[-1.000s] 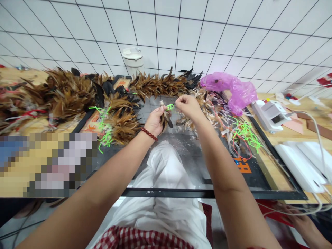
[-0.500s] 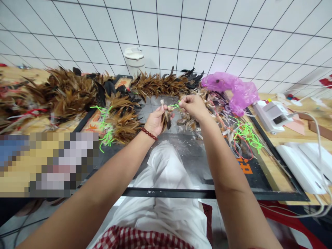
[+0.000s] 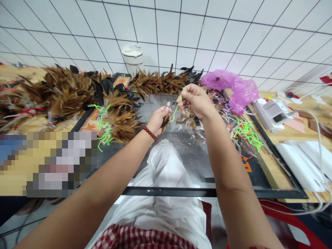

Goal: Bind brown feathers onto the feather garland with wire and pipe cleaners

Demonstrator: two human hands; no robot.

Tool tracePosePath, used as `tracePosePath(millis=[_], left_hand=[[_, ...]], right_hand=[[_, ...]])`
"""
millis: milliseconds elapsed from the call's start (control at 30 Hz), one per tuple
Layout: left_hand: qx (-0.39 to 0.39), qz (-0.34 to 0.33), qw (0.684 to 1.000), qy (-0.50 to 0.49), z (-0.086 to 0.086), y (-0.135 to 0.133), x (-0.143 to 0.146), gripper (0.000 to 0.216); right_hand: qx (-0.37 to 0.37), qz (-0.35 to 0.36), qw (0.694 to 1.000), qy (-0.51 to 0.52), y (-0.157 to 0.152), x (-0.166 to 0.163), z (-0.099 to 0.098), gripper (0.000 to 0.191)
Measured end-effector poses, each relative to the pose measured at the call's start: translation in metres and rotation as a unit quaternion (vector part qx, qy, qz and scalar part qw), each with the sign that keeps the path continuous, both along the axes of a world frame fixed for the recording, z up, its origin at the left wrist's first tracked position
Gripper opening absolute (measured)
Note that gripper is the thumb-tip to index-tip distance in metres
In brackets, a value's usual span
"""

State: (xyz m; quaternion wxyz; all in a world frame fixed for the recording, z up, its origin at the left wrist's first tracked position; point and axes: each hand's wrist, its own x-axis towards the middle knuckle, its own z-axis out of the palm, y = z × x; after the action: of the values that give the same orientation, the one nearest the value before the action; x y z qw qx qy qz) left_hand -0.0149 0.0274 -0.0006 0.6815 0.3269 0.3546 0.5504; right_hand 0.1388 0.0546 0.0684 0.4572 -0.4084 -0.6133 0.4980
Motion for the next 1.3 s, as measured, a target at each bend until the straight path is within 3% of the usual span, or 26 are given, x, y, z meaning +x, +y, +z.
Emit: tracePosePath(millis=[133,300,533,700,900,967,1033,1167,1233,1300], left_hand=[[0.033,-0.008,0.996,0.083,0.0,-0.003,0.005,0.021],[0.081,-0.038,0.981,0.174,-0.004,-0.002,0.007,0.022],[0.181,-0.066,0.962,0.193,-0.008,-0.005,0.009,0.021],[0.123,-0.037,0.985,0.115,0.0,-0.008,0.008,0.022],[0.029,-0.012,0.997,0.068,0.008,-0.009,0.004,0.022],[0.026,0.024,0.996,0.078,0.006,-0.007,0.003,0.02],[0.034,0.066,0.991,0.112,0.001,-0.002,0.003,0.019],[0.109,0.106,0.959,0.238,-0.01,0.004,0.003,0.02],[0.163,0.091,0.938,0.292,-0.011,0.002,0.004,0.018],[0.215,0.061,0.92,0.321,-0.008,-0.004,0.005,0.019]], right_hand=[[0.051,0.037,0.997,-0.047,-0.006,-0.012,0.003,0.028],[0.112,0.002,0.991,-0.077,-0.004,-0.015,0.002,0.022],[0.07,-0.051,0.986,-0.144,0.011,-0.007,-0.018,0.017],[0.021,-0.063,0.975,-0.214,0.02,-0.003,-0.036,0.013],[0.097,-0.116,0.924,-0.352,0.018,0.003,-0.029,0.008],[0.105,-0.07,0.905,-0.406,0.011,0.005,-0.018,0.009],[0.075,0.031,0.891,-0.446,0.002,0.003,-0.006,0.009],[0.048,0.197,0.879,-0.431,-0.019,-0.011,0.016,0.007],[0.094,0.196,0.892,-0.396,-0.027,-0.018,0.024,0.006],[0.149,0.141,0.909,-0.363,-0.028,-0.019,0.026,0.008]])
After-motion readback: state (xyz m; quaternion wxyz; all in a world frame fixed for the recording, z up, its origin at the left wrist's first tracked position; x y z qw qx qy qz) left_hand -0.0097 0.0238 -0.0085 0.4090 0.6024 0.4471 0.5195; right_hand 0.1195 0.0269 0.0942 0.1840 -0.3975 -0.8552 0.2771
